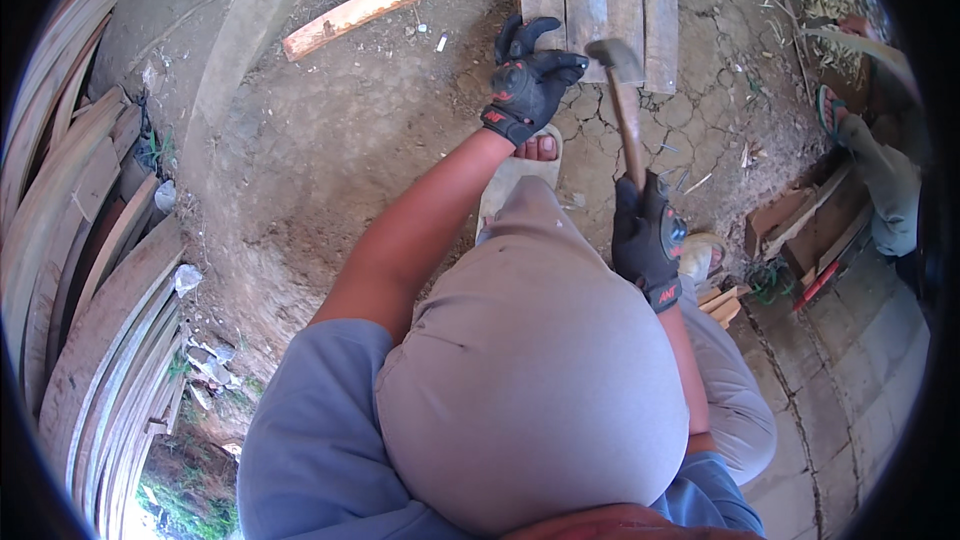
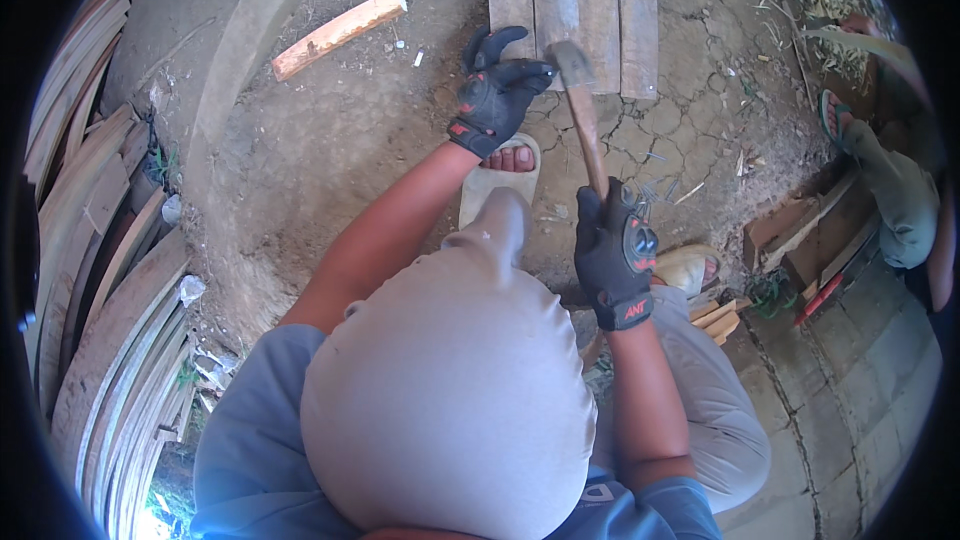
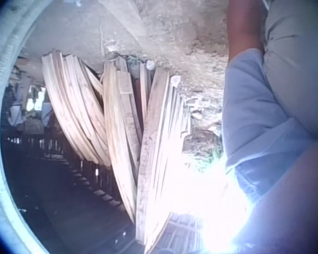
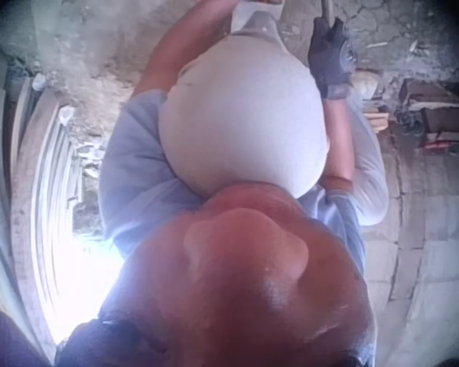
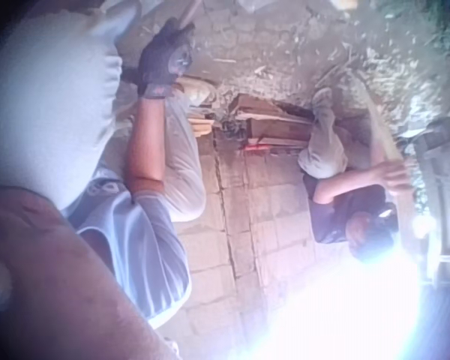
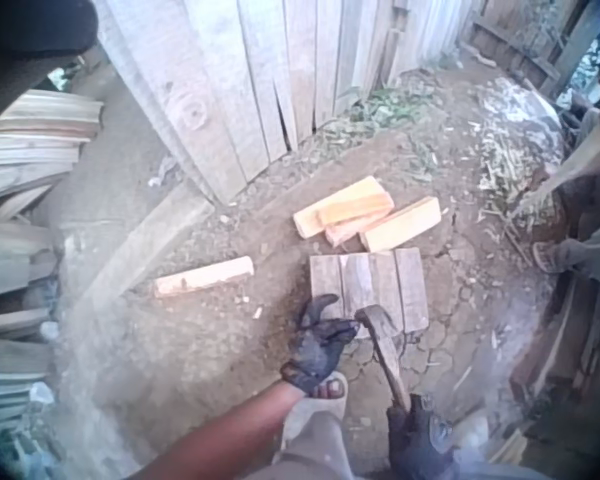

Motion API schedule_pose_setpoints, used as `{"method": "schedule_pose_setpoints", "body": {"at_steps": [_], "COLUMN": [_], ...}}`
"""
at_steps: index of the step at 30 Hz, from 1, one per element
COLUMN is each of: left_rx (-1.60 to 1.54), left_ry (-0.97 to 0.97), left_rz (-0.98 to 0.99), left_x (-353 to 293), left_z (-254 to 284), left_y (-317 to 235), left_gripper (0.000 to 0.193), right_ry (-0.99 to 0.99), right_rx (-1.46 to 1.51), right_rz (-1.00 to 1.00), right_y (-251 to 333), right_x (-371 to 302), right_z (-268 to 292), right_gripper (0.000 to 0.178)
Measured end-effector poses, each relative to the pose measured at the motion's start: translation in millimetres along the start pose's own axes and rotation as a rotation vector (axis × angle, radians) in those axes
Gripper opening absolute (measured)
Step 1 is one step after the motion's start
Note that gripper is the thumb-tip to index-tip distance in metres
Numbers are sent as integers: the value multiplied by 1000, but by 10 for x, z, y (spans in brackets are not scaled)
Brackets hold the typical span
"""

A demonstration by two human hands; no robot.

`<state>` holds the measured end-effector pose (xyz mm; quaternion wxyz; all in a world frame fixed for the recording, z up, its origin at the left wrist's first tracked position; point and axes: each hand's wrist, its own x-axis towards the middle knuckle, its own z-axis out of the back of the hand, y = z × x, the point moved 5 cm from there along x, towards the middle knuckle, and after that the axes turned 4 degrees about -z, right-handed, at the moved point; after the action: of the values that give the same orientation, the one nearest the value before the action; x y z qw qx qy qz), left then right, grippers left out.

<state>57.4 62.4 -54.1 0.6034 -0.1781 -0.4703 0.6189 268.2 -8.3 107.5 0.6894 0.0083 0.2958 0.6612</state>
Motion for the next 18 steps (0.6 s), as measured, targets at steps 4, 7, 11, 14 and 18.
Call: {"method": "schedule_pose_setpoints", "body": {"at_steps": [4,7,11,14,18], "left_rx": [12,4,19,17,42], "left_ry": [12,11,58,23,13], "left_rz": [-1,-7,5,-5,-31], "left_x": [-2,2,19,-15,12], "left_z": [-12,-15,-8,-1,6], "left_y": [15,27,-16,47,1], "left_gripper": [25,25,24,22,23], "right_ry": [-91,-2,24,-118,43], "right_rx": [119,15,4,131,-116], "right_rz": [24,-32,-93,26,-14], "right_y": [94,-68,4,148,-51], "right_x": [-28,-58,-40,-71,-6], "right_z": [159,-45,33,161,-124], "right_gripper": [28,27,24,24,25]}}
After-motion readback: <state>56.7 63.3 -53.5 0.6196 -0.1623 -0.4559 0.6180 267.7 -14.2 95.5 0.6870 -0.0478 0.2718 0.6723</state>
